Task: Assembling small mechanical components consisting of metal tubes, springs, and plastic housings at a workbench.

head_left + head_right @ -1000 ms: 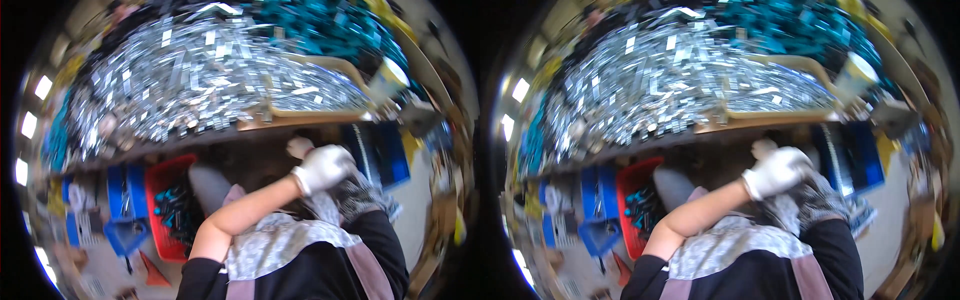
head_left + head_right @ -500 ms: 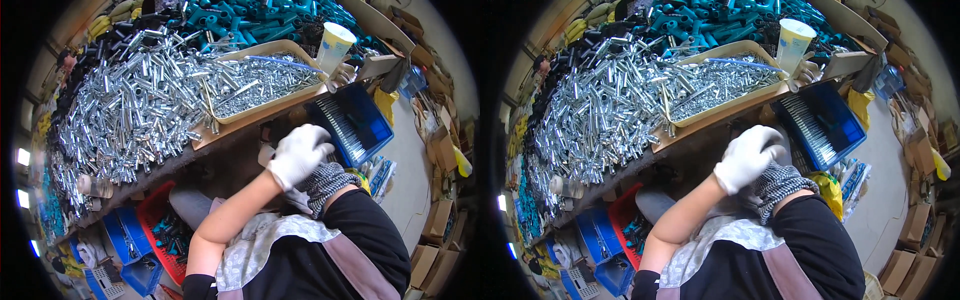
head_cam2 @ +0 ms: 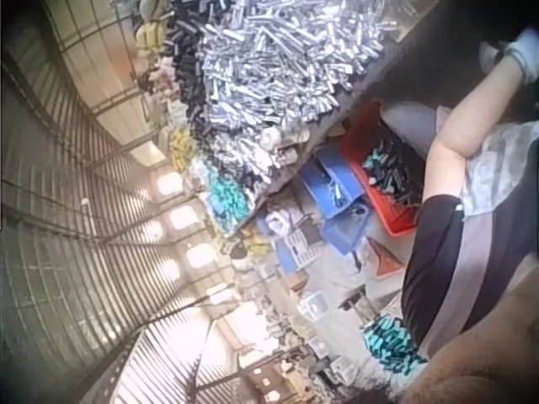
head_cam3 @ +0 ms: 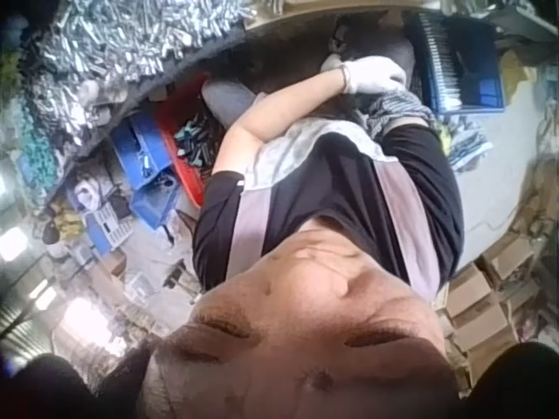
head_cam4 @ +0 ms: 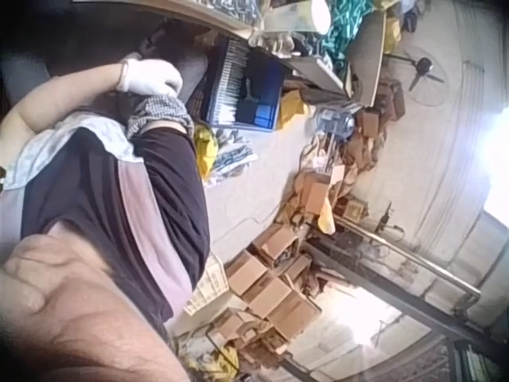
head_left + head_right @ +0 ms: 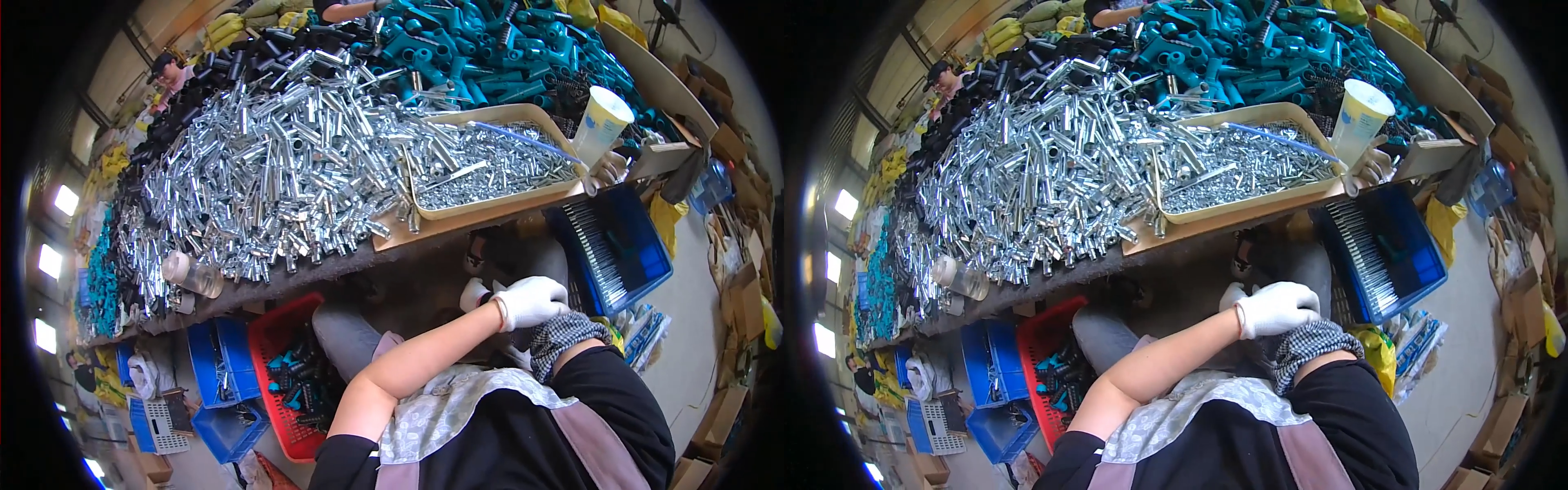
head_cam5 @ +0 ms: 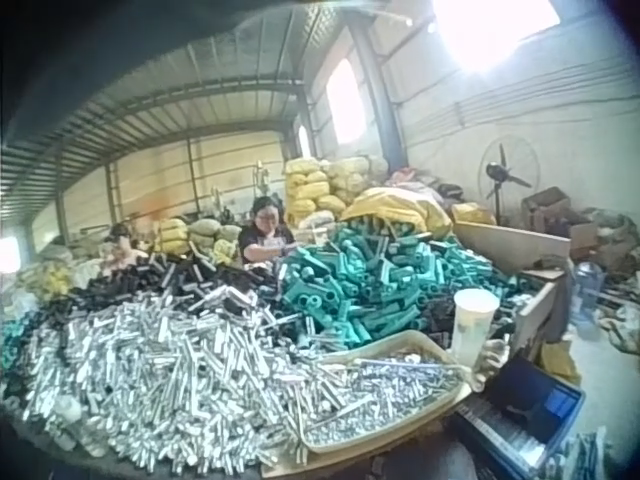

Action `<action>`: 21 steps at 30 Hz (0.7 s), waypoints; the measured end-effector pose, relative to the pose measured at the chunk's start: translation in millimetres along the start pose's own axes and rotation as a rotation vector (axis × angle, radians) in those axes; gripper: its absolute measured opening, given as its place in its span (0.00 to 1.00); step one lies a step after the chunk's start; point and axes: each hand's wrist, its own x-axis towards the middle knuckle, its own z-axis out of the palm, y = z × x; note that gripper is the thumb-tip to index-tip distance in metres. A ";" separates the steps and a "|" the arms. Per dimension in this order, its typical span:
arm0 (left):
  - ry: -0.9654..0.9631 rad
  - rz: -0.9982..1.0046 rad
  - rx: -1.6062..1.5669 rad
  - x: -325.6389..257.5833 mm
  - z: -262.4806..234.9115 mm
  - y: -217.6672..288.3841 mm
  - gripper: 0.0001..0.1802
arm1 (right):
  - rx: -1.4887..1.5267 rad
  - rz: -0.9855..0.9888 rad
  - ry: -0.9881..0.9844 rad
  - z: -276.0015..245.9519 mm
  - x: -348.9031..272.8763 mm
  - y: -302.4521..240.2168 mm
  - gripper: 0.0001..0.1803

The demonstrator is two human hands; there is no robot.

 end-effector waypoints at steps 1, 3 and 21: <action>-0.009 0.053 -0.007 1.0 2.6 -0.6 0.17 | -0.001 -0.008 -0.005 2.4 0.6 -1.3 0.17; 0.042 -0.013 -0.132 -0.7 12.2 1.0 0.16 | -0.002 -0.024 -0.015 8.2 1.0 -2.4 0.17; 0.563 0.198 -0.446 -136.2 -44.2 28.1 0.06 | 0.374 -0.583 0.662 -244.2 -135.4 -17.4 0.11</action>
